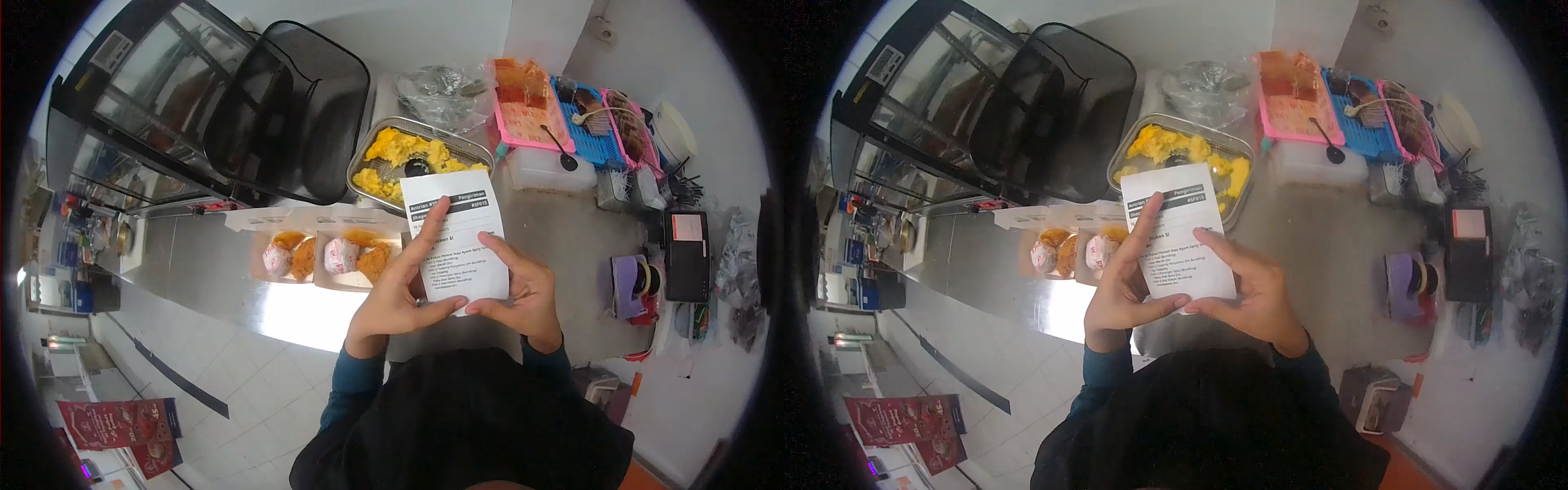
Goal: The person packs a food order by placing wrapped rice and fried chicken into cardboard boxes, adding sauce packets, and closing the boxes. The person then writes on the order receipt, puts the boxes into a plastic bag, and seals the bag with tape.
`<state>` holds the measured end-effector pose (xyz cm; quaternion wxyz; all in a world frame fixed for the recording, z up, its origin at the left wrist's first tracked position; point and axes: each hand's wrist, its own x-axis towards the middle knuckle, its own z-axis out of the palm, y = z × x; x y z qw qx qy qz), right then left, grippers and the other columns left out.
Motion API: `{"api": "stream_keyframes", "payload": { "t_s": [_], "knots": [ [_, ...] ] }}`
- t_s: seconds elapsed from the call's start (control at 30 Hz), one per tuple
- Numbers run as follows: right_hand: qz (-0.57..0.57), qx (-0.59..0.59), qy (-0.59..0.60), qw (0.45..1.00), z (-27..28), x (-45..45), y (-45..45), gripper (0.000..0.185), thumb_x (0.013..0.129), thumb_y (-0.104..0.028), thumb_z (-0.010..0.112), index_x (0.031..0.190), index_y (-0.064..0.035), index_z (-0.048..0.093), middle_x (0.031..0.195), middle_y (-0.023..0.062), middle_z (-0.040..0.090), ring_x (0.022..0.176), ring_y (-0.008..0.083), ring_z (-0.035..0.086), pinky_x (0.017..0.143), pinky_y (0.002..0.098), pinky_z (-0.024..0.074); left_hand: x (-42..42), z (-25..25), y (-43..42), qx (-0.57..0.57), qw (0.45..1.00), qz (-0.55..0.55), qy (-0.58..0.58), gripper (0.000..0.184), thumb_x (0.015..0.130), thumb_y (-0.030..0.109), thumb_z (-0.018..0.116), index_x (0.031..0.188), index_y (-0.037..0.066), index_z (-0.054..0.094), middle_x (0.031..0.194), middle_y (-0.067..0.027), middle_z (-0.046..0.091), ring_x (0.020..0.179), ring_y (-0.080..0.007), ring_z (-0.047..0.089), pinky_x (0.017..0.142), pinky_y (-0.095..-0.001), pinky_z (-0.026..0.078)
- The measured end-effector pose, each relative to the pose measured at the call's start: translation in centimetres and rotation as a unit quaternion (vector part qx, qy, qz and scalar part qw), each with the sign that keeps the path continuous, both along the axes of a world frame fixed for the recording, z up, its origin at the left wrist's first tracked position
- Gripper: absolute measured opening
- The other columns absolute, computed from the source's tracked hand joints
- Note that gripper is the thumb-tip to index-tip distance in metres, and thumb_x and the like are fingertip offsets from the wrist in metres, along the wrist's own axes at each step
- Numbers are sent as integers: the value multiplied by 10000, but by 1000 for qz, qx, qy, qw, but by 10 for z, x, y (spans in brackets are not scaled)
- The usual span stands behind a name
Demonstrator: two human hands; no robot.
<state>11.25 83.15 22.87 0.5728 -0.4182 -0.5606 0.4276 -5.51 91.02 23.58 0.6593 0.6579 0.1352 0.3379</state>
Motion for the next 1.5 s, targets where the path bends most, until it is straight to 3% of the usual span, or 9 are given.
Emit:
{"api": "stream_keyframes", "payload": {
  "t_s": [0.47, 0.53, 0.6, 0.73, 0.83, 0.93, 1.0, 1.2, 1.5],
  "knots": [
    [14, -137, 7, 990, -88, 63, -9, 649, 709, 19, 666, 1287, 12, 372, 1296, 167, 404, 1121, 230, 467, 913, 327, 404, 38, -67, -17, -76, 995, 62, 34, 721, 707, 16, 669, 1321, 29, 290, 1370, -117, 286, 1225, -241, 343, 953, -372, 380],
    [-45, -159, -128, 978, -160, 83, -11, 647, 716, -64, 678, 1286, -8, 379, 1298, 187, 396, 1156, 287, 433, 930, 370, 378, 27, -111, -11, -105, 941, 102, 304, 558, 745, 99, 658, 1214, 20, 367, 1278, -151, 394, 1149, -292, 433, 879, -389, 420],
    [-94, -174, -294, 935, -215, 90, -25, 661, 715, -154, 687, 1288, -31, 380, 1316, 200, 365, 1194, 345, 370, 949, 413, 341, 17, -179, -15, 123, 862, 161, 465, 450, 755, 132, 633, 1119, 25, 390, 1130, -174, 473, 986, -358, 503, 777, -407, 430],
    [-157, -153, -481, 849, -246, 84, -44, 720, 692, -306, 693, 1295, -70, 377, 1391, 176, 240, 1263, 415, 198, 978, 490, 250, 32, -231, -30, 230, 788, 327, 469, 380, 742, 40, 556, 1088, 30, 400, 1012, -206, 473, 843, -405, 509, 733, -433, 418],
    [-190, -137, -495, 837, -239, 76, -45, 742, 680, -347, 693, 1298, -90, 373, 1430, 134, 163, 1271, 435, 156, 971, 528, 227, 41, -228, -37, 103, 817, 265, 502, 348, 751, -10, 511, 1084, 29, 416, 1024, -171, 479, 885, -334, 539, 784, -381, 425],
    [-174, -153, -495, 837, -243, 83, -46, 765, 667, -355, 703, 1303, -107, 359, 1440, 102, 154, 1274, 429, 154, 962, 550, 220, 49, -218, -38, -374, 889, 104, 240, 308, 774, -42, 450, 1073, 33, 440, 975, -108, 510, 927, -231, 548, 817, -334, 432],
    [-167, -163, -485, 843, -247, 83, -46, 783, 655, -357, 712, 1307, -118, 349, 1441, 85, 161, 1278, 420, 154, 961, 554, 216, 57, -215, -46, -375, 913, 75, 143, 252, 813, -3, 448, 1062, 37, 453, 913, -73, 520, 904, -187, 553, 792, -301, 445],
    [-177, -168, -468, 849, -244, 83, -44, 809, 623, -348, 734, 1303, -136, 350, 1438, 69, 177, 1284, 409, 160, 969, 541, 212, 79, -256, -54, -146, 950, 218, 171, 495, 925, 474, 268, 975, 18, 456, 822, -85, 513, 785, -182, 518, 776, -317, 431],
    [-187, -167, -463, 850, -244, 83, -44, 796, 622, -348, 735, 1294, -138, 362, 1434, 68, 189, 1296, 381, 155, 979, 523, 210, 110, -231, -47, 11, 925, 282, 253, 394, 941, 299, 361, 797, -18, 546, 796, -103, 545, 751, -175, 547, 722, -306, 458]
  ]
}}
